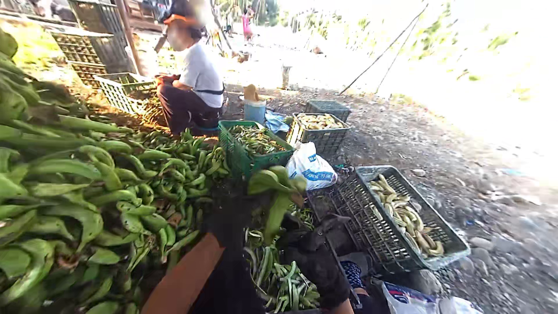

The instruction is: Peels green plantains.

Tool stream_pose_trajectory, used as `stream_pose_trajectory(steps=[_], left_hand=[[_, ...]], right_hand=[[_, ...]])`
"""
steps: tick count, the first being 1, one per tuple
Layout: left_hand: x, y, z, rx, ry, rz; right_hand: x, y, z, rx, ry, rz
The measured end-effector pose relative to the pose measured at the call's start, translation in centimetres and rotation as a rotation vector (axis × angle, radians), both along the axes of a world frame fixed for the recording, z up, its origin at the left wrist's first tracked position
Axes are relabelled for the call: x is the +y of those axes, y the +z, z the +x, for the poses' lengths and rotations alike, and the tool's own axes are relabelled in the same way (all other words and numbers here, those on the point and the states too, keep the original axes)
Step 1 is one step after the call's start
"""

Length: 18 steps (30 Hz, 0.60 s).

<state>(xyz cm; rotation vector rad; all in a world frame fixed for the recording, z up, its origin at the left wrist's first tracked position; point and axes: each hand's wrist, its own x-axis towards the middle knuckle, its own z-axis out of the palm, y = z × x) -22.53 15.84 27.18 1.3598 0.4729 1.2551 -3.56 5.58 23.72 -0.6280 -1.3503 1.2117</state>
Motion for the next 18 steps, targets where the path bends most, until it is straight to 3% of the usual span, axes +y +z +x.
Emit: stream_pose_trajectory(steps=[3,7,9,11,13,15,18], left_hand=[[0.5,-1.0,4.0,0.033,-0.191,0.145],[1.1,-5.3,6.3,0.147,-0.175,0.199],[1.8,-8.7,6.1,0.316,-0.126,0.164],[1.7,-11.6,6.0,0.506,-0.063,0.068],[0.9,-13.1,6.4,0.852,-0.005,-0.021],[0.2,-13.7,7.4,1.160,-0.018,-0.099],[-0.4,-16.3,8.4,1.230,-0.064,-0.137]], right_hand=[[-1.1,-1.4,0.6,0.076,0.077,-0.083],[-2.6,-6.5,0.4,0.253,0.138,-0.078],[-3.2,-8.3,-0.7,0.383,0.119,-0.073],[-3.7,-9.1,-2.5,0.522,-0.076,-0.229],[-4.1,-9.6,-3.6,0.497,-0.240,-0.338],[-3.9,-10.2,-3.9,0.420,-0.280,-0.345],[-4.1,-10.8,-4.1,0.362,-0.358,-0.463]])
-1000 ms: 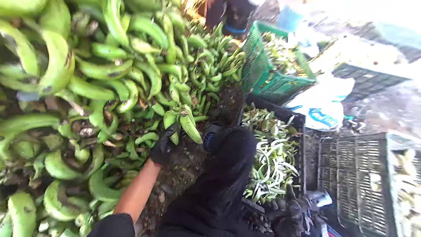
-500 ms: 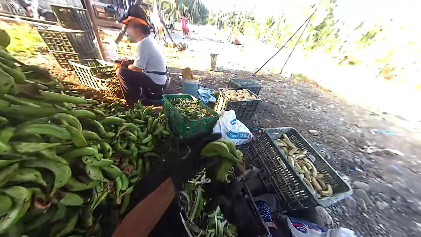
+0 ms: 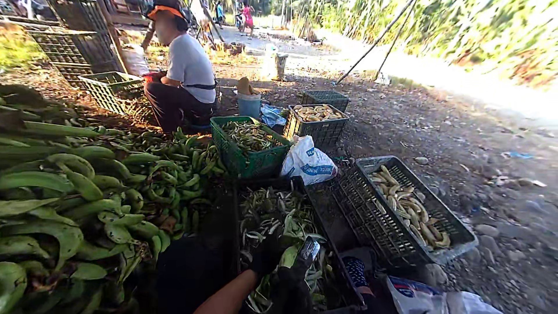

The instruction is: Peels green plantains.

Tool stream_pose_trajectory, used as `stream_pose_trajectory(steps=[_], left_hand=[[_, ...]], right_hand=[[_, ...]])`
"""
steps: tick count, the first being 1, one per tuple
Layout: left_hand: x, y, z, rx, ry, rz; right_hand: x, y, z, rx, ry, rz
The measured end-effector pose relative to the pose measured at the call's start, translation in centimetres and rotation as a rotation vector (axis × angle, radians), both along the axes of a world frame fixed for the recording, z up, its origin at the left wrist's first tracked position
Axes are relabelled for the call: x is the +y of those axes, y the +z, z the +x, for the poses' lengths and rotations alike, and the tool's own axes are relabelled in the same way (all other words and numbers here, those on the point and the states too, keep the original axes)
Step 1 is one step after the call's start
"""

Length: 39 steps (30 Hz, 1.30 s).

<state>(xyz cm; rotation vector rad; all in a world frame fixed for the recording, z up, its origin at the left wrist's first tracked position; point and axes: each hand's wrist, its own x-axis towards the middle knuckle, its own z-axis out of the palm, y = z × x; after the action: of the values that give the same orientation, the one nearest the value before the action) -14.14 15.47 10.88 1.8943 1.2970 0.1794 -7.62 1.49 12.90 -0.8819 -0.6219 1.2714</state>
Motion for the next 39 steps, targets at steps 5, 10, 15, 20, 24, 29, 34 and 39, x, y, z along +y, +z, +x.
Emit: stream_pose_trajectory(steps=[5,10,15,20,24,29,34,39], left_hand=[[-0.2,-0.2,0.9,0.136,-0.041,0.063],[-3.6,-0.9,0.5,-0.491,0.354,-0.131],[-5.8,-5.9,2.1,-0.748,0.419,-0.301],[-4.9,1.6,2.1,-0.821,0.600,-0.429],[-4.2,8.4,0.7,-1.128,0.623,-0.304],[-5.2,2.5,2.0,-1.171,0.556,-0.147],[-4.9,-5.2,3.8,-1.157,0.561,-0.019],[-6.3,3.5,3.0,-0.765,0.446,-0.176]], right_hand=[[-0.3,0.5,1.1,-0.018,0.005,-0.062],[1.1,1.4,3.4,0.229,-0.076,0.041],[1.6,2.7,3.2,0.600,0.043,0.113],[1.6,5.1,1.4,1.000,0.210,0.232],[2.8,6.6,1.2,1.133,0.190,0.398],[4.6,7.5,1.8,0.990,-0.023,0.593],[5.4,7.4,3.3,0.360,-0.179,0.766],[5.1,7.7,2.1,0.133,-0.176,0.759]])
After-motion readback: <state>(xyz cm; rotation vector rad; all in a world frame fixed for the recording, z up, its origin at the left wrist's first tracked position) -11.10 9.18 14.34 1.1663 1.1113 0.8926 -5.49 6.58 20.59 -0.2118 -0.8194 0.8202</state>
